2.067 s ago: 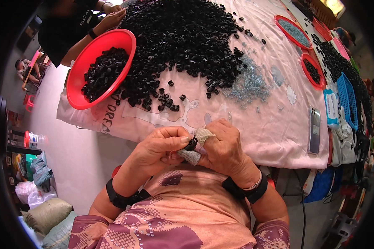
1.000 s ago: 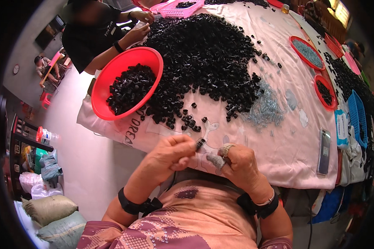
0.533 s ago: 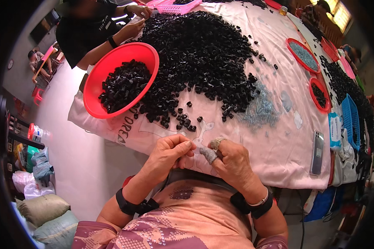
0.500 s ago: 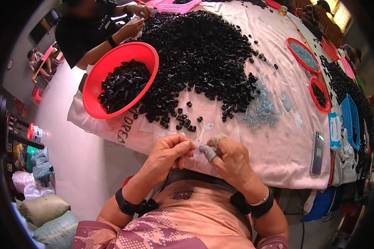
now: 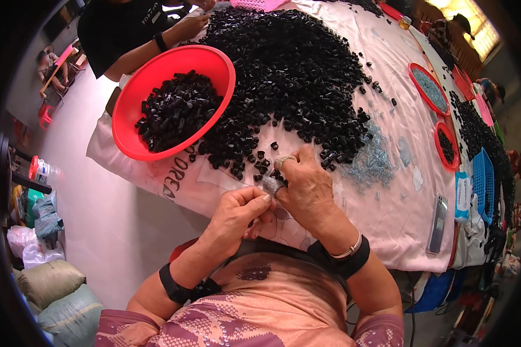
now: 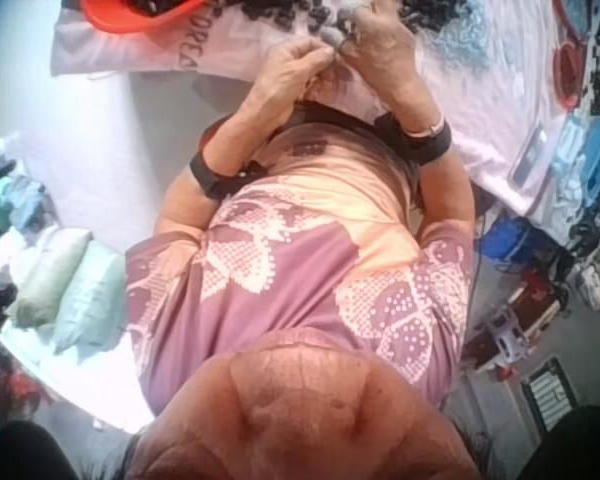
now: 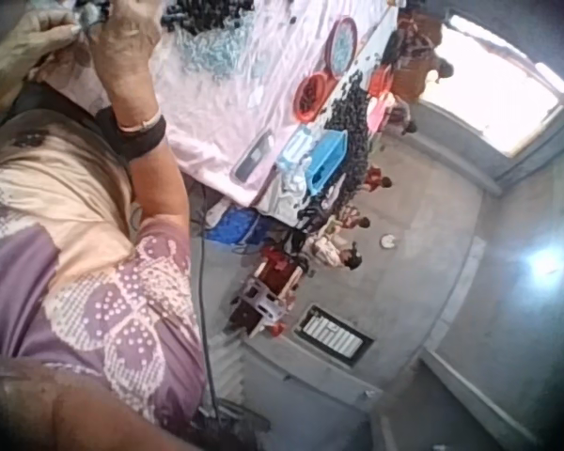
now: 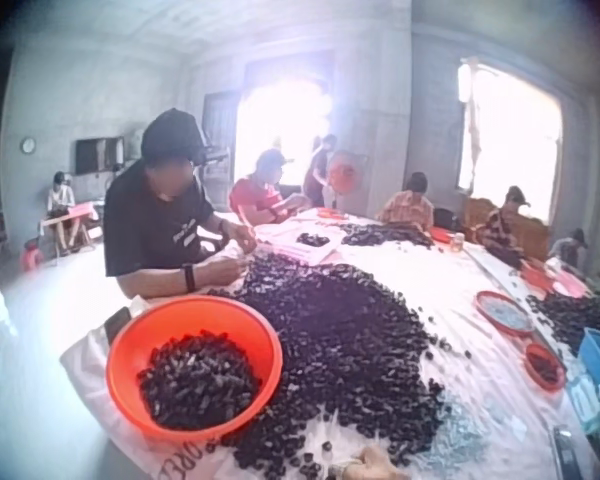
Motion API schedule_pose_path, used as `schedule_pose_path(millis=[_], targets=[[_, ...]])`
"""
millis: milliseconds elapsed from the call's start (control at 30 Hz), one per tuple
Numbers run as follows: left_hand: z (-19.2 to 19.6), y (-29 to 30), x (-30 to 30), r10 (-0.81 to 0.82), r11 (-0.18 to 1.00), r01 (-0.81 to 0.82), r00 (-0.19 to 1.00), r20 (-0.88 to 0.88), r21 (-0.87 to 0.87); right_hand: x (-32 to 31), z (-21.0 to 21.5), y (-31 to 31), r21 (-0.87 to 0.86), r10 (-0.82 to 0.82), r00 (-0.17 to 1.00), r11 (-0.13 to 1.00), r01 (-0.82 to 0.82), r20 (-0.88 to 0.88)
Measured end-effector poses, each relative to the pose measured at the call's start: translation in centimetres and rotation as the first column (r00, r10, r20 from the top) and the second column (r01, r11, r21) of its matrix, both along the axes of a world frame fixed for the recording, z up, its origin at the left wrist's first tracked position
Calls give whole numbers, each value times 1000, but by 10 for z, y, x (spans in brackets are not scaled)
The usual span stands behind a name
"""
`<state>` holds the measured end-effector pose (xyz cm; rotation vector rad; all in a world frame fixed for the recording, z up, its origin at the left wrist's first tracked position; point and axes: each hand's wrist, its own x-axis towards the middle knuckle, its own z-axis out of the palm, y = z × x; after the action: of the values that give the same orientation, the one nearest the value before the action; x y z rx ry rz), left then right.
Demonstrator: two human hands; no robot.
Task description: Sort small plastic shoe components into a pile from a larger mixed container.
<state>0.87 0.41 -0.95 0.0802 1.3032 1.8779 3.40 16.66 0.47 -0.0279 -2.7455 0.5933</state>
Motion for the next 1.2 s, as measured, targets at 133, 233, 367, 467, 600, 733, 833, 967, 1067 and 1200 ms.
schedule_pose_path(millis=[133, 233, 367, 467, 600, 733, 833, 967, 1067, 1200], targets=[[0, 0, 0, -9, 1000, 8, 1000, -19, -8, 12, -7, 8, -95, 18, 999, 995, -22, -50], [-1, 0, 0, -15, 1000, 14, 999, -34, -22, 28, -7, 10, -220, 18, 996, 975, -36, -83], [10, 1, 4, -74, 997, 74, 997, -5, -17, 57, -13, 12, -504, 13, 966, 851, -145, -257], [15, 5, 11, -133, 991, 133, 991, -1, 15, 70, -8, 12, -474, 33, 958, 864, -170, -284], [8, 5, 13, -176, 978, 169, 983, 55, 121, 77, 0, 10, -370, 88, 942, 904, -211, -324], [5, 0, 9, -209, 966, 202, 977, 29, 160, 85, 2, 4, -290, 156, 948, 927, -237, -279], [7, 2, 10, -204, 969, 203, 979, -11, 137, 86, 2, 7, -356, 169, 944, 895, -267, -283], [10, 5, 11, -145, 977, 153, 987, -63, 148, 87, -3, 17, -427, 86, 956, 881, -204, -280], [6, 6, 8, -142, 974, 146, 989, -35, 171, 87, -3, 25, -444, -106, 969, 896, -3, -221], [3, 5, 7, -158, 974, 163, 987, -41, 157, 86, -9, 39, -509, -249, 952, 852, 127, -179]])
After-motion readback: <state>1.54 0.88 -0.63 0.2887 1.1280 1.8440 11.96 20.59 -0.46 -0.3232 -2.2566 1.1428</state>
